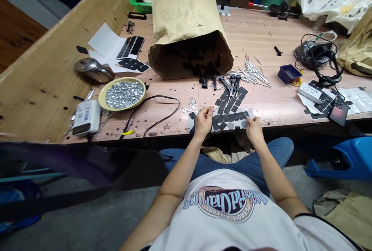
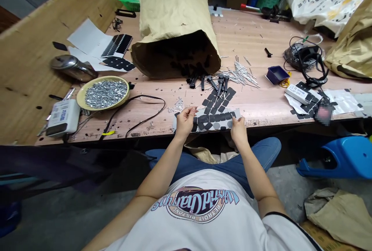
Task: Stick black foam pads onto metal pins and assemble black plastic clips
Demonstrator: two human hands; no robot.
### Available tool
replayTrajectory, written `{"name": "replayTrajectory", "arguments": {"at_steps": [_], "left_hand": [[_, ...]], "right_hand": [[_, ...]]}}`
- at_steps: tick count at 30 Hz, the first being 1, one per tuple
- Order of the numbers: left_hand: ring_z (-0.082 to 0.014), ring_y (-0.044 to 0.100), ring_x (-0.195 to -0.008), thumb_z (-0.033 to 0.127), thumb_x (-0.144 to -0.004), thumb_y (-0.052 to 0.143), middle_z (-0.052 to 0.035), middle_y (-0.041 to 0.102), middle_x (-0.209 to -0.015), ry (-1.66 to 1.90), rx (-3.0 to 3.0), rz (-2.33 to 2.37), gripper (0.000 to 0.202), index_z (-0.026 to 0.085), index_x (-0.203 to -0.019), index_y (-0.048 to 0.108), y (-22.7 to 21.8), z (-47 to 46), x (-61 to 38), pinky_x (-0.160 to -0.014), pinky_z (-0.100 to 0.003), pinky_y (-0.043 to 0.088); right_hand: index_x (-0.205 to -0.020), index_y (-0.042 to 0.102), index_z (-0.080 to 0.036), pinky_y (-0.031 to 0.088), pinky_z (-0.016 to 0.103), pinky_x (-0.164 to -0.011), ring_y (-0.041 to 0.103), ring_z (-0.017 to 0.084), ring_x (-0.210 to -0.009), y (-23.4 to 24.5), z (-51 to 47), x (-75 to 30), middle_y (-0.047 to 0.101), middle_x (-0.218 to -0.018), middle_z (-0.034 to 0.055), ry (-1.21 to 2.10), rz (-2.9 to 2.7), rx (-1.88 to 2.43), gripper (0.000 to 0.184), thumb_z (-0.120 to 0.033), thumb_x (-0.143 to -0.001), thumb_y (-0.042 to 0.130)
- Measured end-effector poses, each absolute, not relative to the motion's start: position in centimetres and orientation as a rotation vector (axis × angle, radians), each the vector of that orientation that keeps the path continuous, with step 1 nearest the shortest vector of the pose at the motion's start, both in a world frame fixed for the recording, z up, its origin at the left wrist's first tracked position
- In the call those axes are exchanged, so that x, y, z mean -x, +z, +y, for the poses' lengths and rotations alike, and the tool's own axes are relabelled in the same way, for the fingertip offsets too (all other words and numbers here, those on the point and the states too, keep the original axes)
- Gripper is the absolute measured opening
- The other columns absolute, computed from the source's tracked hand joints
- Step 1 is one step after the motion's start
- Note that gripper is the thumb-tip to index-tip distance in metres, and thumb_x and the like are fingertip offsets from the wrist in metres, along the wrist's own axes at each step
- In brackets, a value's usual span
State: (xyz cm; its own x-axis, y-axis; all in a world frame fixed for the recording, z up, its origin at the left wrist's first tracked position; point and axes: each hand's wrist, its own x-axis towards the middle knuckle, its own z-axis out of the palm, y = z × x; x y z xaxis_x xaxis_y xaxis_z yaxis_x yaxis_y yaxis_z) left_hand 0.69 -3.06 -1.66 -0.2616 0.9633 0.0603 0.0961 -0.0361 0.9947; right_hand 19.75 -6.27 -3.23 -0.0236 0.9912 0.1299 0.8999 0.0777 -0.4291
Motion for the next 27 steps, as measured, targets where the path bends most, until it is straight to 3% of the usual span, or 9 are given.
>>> {"name": "replayTrajectory", "arguments": {"at_steps": [4,8,13,20,27], "left_hand": [[-0.0162,0.064,-0.079,0.042,-0.082,0.054,-0.0065,0.069,-0.083,1.430,-1.208,1.446,0.030,0.016,-0.087,0.068,-1.9,-3.1,-0.7,-0.068,-0.025,0.049],[-0.0160,0.064,-0.077,0.043,-0.082,0.054,-0.0065,0.070,-0.083,1.463,-1.241,1.460,0.030,0.017,-0.083,0.069,-2.1,-3.0,-0.7,-0.066,-0.025,0.049],[-0.0156,0.063,-0.075,0.040,-0.082,0.054,-0.0059,0.069,-0.078,1.482,-1.284,1.437,0.028,0.017,-0.081,0.069,-2.1,-3.1,-0.6,-0.066,-0.025,0.048],[-0.0149,0.063,-0.071,0.037,-0.083,0.053,-0.0058,0.068,-0.078,1.492,-1.276,1.455,0.026,0.017,-0.077,0.068,-2.1,-3.4,-0.1,-0.065,-0.025,0.048],[-0.0149,0.063,-0.071,0.037,-0.083,0.052,-0.0053,0.068,-0.076,1.485,-1.308,1.479,0.026,0.017,-0.077,0.068,-2.1,-3.5,0.2,-0.065,-0.025,0.048]], "right_hand": [[-0.115,0.065,-0.023,0.045,0.024,-0.062,0.043,0.008,-0.052,-2.5,-6.3,-19.6,0.045,-0.084,0.0035,0.566,-2.070,1.859,0.034,-0.023,-0.088,0.044],[-0.113,0.067,-0.016,0.047,0.030,-0.071,0.050,0.012,-0.061,-1.9,-5.8,-20.0,0.045,-0.089,0.0075,0.485,-1.782,2.126,0.037,-0.017,-0.088,0.041],[-0.105,0.070,-0.022,0.050,0.030,-0.074,0.055,0.014,-0.068,-3.2,-6.3,-19.3,0.046,-0.086,0.0046,0.812,-1.886,1.783,0.031,-0.025,-0.087,0.046],[-0.111,0.068,-0.020,0.052,0.034,-0.071,0.057,0.015,-0.068,-3.7,-5.2,-21.9,0.047,-0.088,0.0056,0.612,-1.670,1.898,0.035,-0.028,-0.087,0.043],[-0.112,0.067,-0.023,0.051,0.028,-0.075,0.060,0.013,-0.076,-1.8,-8.5,-19.1,0.054,-0.092,0.0050,0.877,-2.413,1.383,0.030,-0.028,-0.089,0.048]]}}
